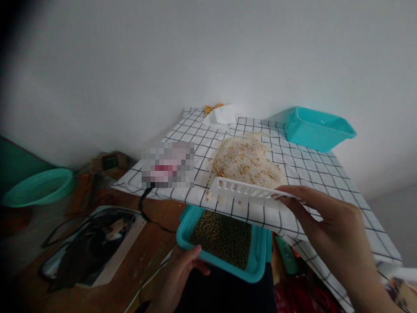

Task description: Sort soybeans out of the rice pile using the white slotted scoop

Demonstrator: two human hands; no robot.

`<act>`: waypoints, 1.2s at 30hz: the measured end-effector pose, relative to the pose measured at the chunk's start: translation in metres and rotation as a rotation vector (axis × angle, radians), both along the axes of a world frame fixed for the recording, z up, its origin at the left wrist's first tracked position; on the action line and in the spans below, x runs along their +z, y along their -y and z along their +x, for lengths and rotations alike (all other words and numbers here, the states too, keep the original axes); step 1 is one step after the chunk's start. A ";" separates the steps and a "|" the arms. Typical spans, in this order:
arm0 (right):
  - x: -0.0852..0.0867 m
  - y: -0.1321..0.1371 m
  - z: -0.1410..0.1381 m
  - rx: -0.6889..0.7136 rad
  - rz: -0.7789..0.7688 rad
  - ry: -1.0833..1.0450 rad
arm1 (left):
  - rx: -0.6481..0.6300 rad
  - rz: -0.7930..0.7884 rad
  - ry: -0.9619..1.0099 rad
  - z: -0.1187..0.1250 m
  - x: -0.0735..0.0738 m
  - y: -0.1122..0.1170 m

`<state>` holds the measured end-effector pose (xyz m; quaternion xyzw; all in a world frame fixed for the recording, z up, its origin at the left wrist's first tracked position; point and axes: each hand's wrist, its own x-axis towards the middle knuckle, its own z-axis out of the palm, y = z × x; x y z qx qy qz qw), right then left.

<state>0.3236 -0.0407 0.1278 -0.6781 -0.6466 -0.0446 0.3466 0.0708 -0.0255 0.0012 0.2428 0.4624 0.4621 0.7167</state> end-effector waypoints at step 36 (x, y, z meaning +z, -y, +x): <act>-0.020 0.020 0.058 -0.200 -0.018 -0.083 | -0.022 -0.007 0.025 -0.002 -0.022 -0.004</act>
